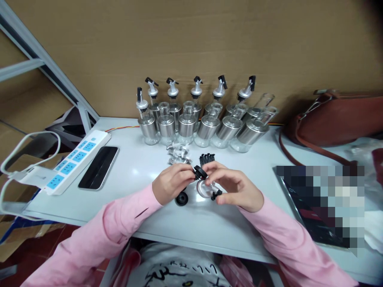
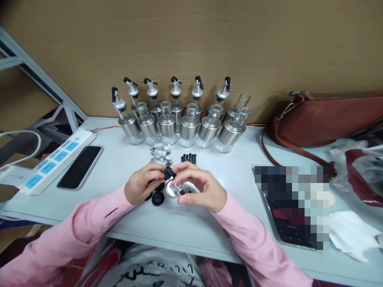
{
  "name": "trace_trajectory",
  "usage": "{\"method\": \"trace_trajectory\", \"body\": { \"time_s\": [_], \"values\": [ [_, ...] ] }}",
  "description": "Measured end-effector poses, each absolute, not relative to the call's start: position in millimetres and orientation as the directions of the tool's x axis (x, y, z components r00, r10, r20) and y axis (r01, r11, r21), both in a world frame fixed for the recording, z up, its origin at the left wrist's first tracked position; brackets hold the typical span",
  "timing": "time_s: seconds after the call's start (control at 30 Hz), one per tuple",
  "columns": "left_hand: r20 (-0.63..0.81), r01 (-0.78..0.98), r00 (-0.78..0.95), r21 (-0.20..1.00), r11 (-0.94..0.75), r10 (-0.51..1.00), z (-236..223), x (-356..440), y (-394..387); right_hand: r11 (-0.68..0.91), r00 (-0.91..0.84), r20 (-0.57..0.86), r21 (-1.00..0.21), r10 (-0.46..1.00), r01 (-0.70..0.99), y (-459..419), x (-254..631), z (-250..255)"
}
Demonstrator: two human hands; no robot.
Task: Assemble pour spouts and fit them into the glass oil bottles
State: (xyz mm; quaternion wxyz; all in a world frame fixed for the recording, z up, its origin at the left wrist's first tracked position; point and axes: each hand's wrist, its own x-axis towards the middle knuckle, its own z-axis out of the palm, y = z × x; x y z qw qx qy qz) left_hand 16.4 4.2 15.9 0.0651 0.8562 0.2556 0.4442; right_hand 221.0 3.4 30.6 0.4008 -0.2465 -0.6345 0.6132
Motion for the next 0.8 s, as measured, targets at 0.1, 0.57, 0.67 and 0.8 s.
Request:
{"method": "trace_trajectory", "body": {
  "time_s": [0.1,0.57,0.67,0.8],
  "values": [
    [0.731,0.372,0.475,0.337,-0.865,0.49,16.7,16.3,3.5,0.132,-0.563,0.198,-0.979,0.802,-0.155,3.6,221.7,31.1],
    [0.728,0.369,0.525,0.271,-0.889,0.44,16.2,14.0,3.2,0.122,-0.578,0.196,-0.979,0.792,-0.164,4.7,224.0,33.7],
    [0.726,0.373,0.545,0.238,-0.897,0.419,17.5,13.6,2.7,0.122,-0.576,0.195,-0.979,0.794,-0.165,4.8,224.0,34.4],
    [0.729,0.375,0.524,0.266,-0.888,0.439,18.1,13.8,2.8,0.107,-0.58,0.183,-0.981,0.794,-0.164,5.2,223.7,35.7]
  ]
}}
